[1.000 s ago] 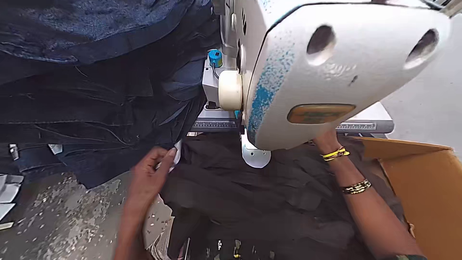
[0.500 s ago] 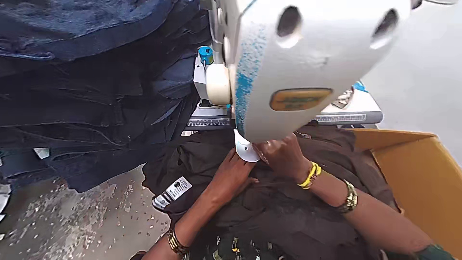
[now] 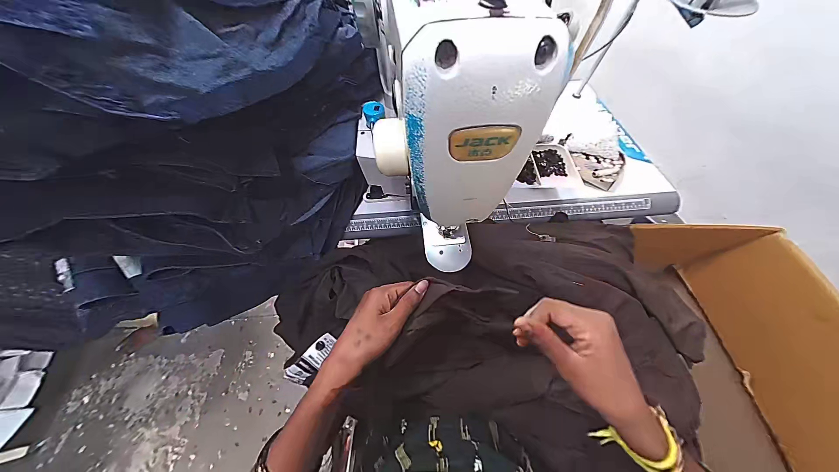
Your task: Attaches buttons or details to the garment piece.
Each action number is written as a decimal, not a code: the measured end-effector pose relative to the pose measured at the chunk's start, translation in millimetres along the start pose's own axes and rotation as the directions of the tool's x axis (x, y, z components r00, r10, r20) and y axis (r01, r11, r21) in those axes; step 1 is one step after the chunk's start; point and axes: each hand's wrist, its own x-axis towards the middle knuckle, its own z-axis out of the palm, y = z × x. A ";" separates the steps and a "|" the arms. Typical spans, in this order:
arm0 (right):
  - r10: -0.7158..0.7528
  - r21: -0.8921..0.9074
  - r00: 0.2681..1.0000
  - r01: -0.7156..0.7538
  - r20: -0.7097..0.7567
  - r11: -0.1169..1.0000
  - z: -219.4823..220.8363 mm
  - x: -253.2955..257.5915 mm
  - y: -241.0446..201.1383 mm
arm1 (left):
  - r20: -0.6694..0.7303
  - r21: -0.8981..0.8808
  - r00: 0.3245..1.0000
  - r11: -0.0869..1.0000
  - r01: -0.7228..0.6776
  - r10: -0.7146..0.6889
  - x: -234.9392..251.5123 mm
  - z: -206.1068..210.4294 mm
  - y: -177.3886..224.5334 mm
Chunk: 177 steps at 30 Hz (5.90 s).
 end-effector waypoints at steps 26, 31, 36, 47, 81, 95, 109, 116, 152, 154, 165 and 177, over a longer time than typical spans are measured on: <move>0.032 0.174 0.973 -0.074 0.230 0.982 27.3 39.3 21.9 | -0.169 0.344 0.713 0.718 -0.605 0.681 -2.7 45.4 6.0; -0.029 0.186 0.993 0.007 0.115 0.983 29.2 40.9 6.3 | -0.180 -0.067 0.937 0.947 -0.315 0.299 8.8 17.1 24.7; 0.253 0.217 0.967 -0.251 0.019 0.943 54.8 58.9 26.6 | -0.056 -0.188 0.998 0.981 -0.036 0.026 43.8 -3.9 8.8; 0.172 -0.048 0.973 -0.181 -0.155 0.982 66.3 86.1 36.3 | -0.162 -0.165 0.984 0.985 0.042 -0.069 76.4 -8.7 15.1; -0.490 -0.525 0.871 0.422 0.011 0.739 10.3 124.0 61.7 | -0.049 0.344 0.913 0.865 -0.366 0.406 33.8 2.3 4.2; -0.580 -0.276 0.804 0.591 0.131 0.758 45.3 68.9 40.5 | -0.121 -0.091 0.992 0.996 0.020 -0.031 64.5 -16.5 8.9; -0.328 -0.622 0.944 0.230 -0.045 0.748 -5.4 78.5 94.8 | -0.058 -0.363 0.990 0.927 0.100 -0.129 73.0 -49.4 -2.9; 0.051 -0.732 0.994 -0.109 -0.102 0.672 -75.6 129.9 172.8 | 0.288 -0.204 0.957 0.976 0.080 -0.018 61.9 -81.2 -68.2; -0.320 -0.178 0.929 0.353 0.188 0.919 36.4 95.5 29.4 | 0.074 0.140 0.856 0.845 -0.516 0.511 14.0 30.5 3.4; -0.130 0.002 0.918 0.140 0.374 0.990 22.7 82.4 22.5 | -0.024 0.122 0.876 0.871 -0.475 0.481 22.7 16.7 0.5; 0.135 0.041 0.985 -0.141 0.110 0.989 34.9 105.0 59.1 | -0.252 -0.194 0.956 0.960 -0.200 0.148 76.0 -2.2 -6.5; -0.013 -0.807 1.000 0.022 0.018 0.590 -7.8 150.2 134.4 | -0.266 -0.206 0.953 0.957 -0.203 0.145 77.3 4.6 -10.7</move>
